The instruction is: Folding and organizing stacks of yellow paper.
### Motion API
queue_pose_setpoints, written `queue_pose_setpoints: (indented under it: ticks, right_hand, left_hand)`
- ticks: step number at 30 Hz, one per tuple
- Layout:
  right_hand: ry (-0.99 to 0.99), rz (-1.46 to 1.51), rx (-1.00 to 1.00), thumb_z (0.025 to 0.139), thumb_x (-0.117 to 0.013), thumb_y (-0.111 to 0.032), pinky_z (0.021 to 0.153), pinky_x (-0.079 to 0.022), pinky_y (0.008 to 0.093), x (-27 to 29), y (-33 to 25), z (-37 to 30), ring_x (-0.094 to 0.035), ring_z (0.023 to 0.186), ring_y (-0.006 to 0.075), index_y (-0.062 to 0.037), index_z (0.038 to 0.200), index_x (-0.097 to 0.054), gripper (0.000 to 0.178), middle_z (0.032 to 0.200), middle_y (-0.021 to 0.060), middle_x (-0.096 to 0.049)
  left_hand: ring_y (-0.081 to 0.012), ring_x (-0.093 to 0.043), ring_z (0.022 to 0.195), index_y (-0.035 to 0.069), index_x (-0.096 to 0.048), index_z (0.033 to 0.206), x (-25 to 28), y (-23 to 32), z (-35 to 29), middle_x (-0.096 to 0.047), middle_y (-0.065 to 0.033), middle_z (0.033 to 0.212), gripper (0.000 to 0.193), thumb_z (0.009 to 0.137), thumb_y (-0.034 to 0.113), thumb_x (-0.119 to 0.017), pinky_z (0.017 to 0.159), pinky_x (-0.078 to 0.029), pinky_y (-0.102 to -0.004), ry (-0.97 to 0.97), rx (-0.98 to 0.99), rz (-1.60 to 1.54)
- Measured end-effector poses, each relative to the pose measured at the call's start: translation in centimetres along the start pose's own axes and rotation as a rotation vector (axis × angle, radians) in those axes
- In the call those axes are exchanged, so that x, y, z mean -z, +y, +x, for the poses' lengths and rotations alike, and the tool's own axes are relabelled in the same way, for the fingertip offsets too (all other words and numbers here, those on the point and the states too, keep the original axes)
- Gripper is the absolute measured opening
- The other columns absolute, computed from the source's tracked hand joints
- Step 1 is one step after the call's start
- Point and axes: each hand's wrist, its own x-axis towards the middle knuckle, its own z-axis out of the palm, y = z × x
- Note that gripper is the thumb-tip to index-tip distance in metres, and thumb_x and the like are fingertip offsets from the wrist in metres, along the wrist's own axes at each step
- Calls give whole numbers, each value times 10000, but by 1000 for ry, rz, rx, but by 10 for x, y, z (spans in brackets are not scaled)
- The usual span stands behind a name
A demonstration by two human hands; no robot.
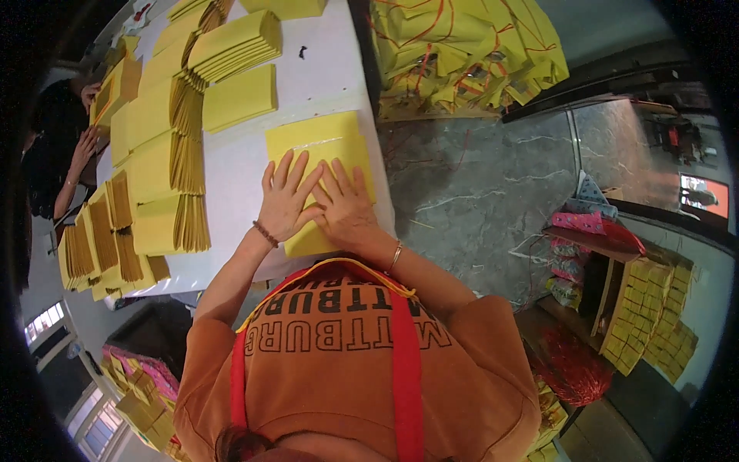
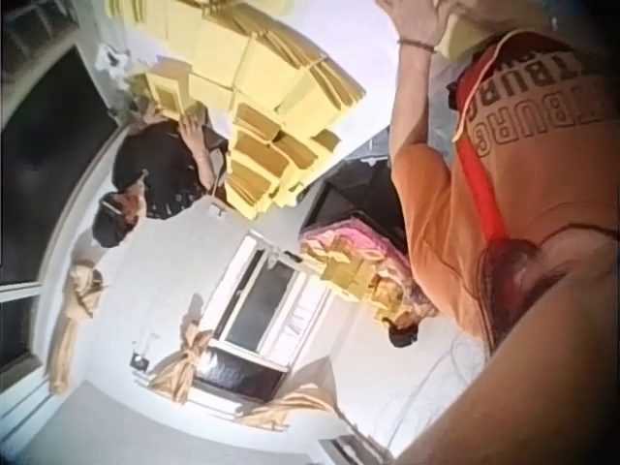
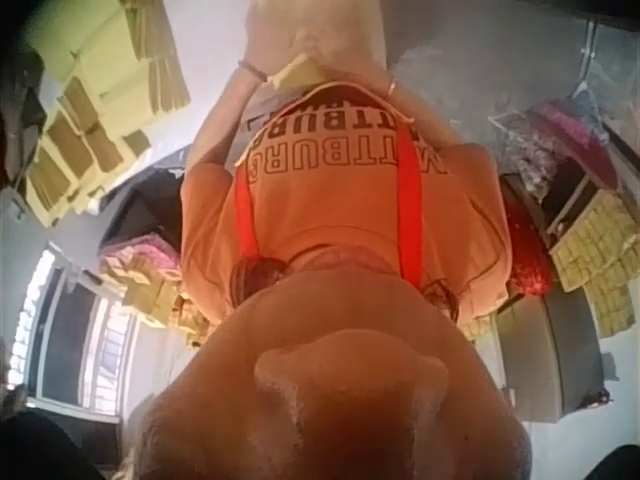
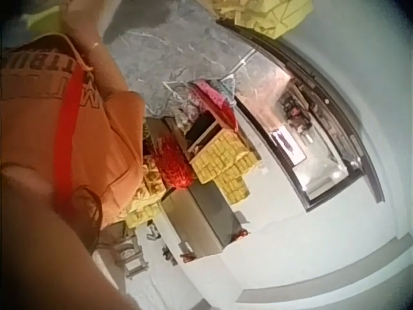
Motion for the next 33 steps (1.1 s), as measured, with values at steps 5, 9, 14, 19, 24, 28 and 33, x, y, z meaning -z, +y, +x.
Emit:
queue_pose_setpoints:
  ticks: [5, 9, 14, 19, 24, 28, 33]
  right_hand:
    - [-60, 99, 13, 857, -492, -336, 1065, -90, 527, 4, 6, -4, -177, 1337, 341, -27, 1350, -314, 608, 1424, 173, -242]
    - [-51, 117, -9, 846, -508, -342, 1070, -93, 518, 5, 22, -16, -184, 1347, 283, 15, 1346, -296, 650, 1431, 155, -247]
    - [-46, 84, -19, 865, -445, -347, 1079, -70, 510, 1, 25, -19, -166, 1356, 268, 2, 1364, -269, 634, 1451, 145, -212]
    - [-150, 149, -37, 842, -421, -256, 1083, -54, 502, 7, 30, -17, -130, 1367, 271, -30, 1387, -235, 619, 1459, 139, -195]
    - [-179, 429, -98, 842, -418, -240, 1083, -36, 494, 17, 37, -13, -139, 1364, 291, -30, 1394, -217, 624, 1447, 153, -222]
    - [-104, 830, -250, 890, -391, -226, 1085, -121, 395, 35, 33, -6, -200, 1346, 266, -27, 1387, -238, 557, 1419, 145, -296]
    - [104, 1112, -384, 955, -339, -261, 1050, -225, 304, 44, 32, -1, -310, 1284, 209, -17, 1370, -280, 485, 1366, 125, -378]
  left_hand:
    - [-345, -155, 1336, 170, -340, 1373, -2, -1, -2, -227, -149, 1443, 694, 803, 532, -498, 1057, -85, -499, -57, 26, 94]
    - [-349, -167, 1330, 207, -355, 1365, -7, -1, -2, -234, -156, 1437, 687, 787, 533, -530, 1048, -99, -512, -16, -6, 103]
    - [-345, -180, 1326, 244, -363, 1360, -5, 0, -2, -237, -149, 1437, 672, 781, 535, -540, 1042, -107, -521, -20, -10, 144]
    - [-329, -285, 1261, 162, -410, 1320, -2, 4, -1, -344, -154, 1362, 656, 777, 504, -548, 1007, -212, -497, 103, -79, 249]
    - [-270, -465, 1024, -4, -477, 1172, 4, 20, 0, -509, -128, 1082, 591, 766, 411, -586, 849, -387, -371, 76, -250, 192]
    - [-255, -492, 963, -16, -489, 1164, 0, 23, 1, -518, -156, 1031, 545, 758, 335, -587, 788, -417, -346, 90, -278, 327]
    - [-253, -529, 897, -16, -504, 1155, -4, 26, 0, -554, -146, 956, 496, 710, 189, -580, 735, -442, -328, 104, -280, 462]
